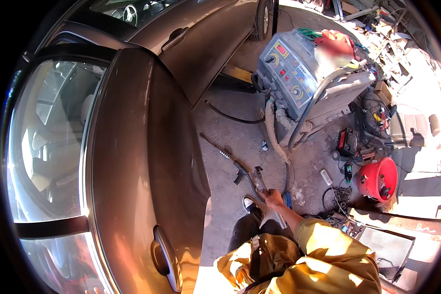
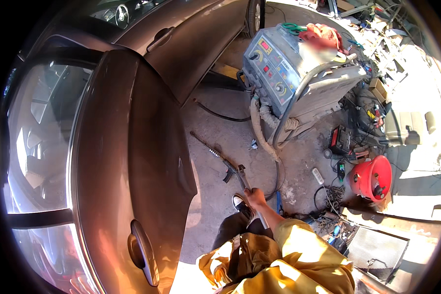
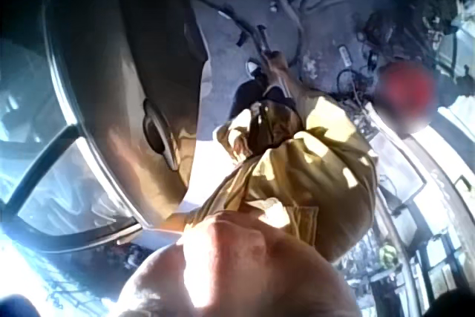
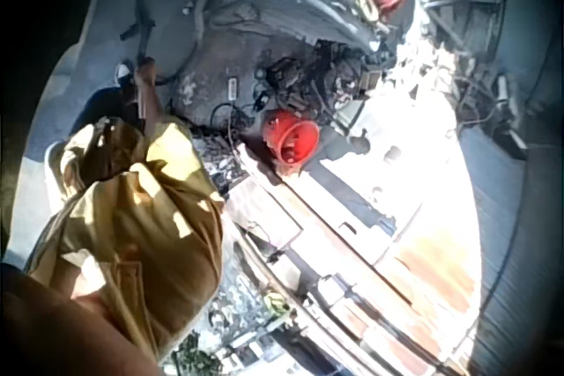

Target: The person uses a hammer and a metal chisel to tap and pry along the seam of a car's rear bumper and body panel. They repeatedly strike the metal to adjust alignment and occasionally inspect the gap with their fingers.

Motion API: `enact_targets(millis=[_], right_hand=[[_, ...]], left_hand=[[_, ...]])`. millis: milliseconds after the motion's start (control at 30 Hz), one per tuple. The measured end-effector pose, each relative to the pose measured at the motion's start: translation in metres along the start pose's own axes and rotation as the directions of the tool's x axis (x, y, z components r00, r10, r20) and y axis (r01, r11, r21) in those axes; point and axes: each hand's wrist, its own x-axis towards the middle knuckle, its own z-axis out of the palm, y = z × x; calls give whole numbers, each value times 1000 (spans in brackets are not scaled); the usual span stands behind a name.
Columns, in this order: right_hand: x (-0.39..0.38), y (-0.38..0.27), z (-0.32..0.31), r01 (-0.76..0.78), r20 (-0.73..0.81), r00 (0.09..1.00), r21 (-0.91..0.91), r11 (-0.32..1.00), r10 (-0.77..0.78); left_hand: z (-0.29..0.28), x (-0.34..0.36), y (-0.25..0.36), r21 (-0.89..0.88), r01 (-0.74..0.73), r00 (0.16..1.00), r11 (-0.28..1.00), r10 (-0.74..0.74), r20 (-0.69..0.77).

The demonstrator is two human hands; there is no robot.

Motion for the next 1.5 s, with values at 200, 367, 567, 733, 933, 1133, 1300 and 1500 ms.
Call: enact_targets(millis=[200, 367, 567, 733, 933, 1133, 1300, 1500], right_hand=[[5, -89, -12, -44, 87, 996, 106, 993, 35], [19, -133, -15, -79, 165, 984, 93, 993, 63], [56, -179, -25, -68, 284, 959, 300, 951, -21], [164, -124, -1, 114, 3, 993, -168, 979, -115], [274, -196, 60, 367, 13, 929, -160, 916, -370], [360, -288, 104, 483, -28, 875, 97, 870, -483], [409, -309, 120, 399, 13, 917, 47, 916, -399], [439, -310, 122, 346, 53, 937, -31, 938, -344]], left_hand=[[61, -25, -6, -153, 399, 901, 904, -356, 248], [103, -44, -7, -181, 664, 718, 725, -550, 427], [173, -65, 3, -161, 859, 486, 487, -674, 556], [261, -54, 6, -139, 942, 323, 305, -721, 613], [410, 1, -21, -236, 971, 182, 41, -768, 614], [536, 46, -50, -374, 906, 75, -201, -791, 608], [582, 67, -59, -458, 838, 19, -297, -823, 568], [556, 84, -69, -482, 815, -42, -322, -863, 504]])
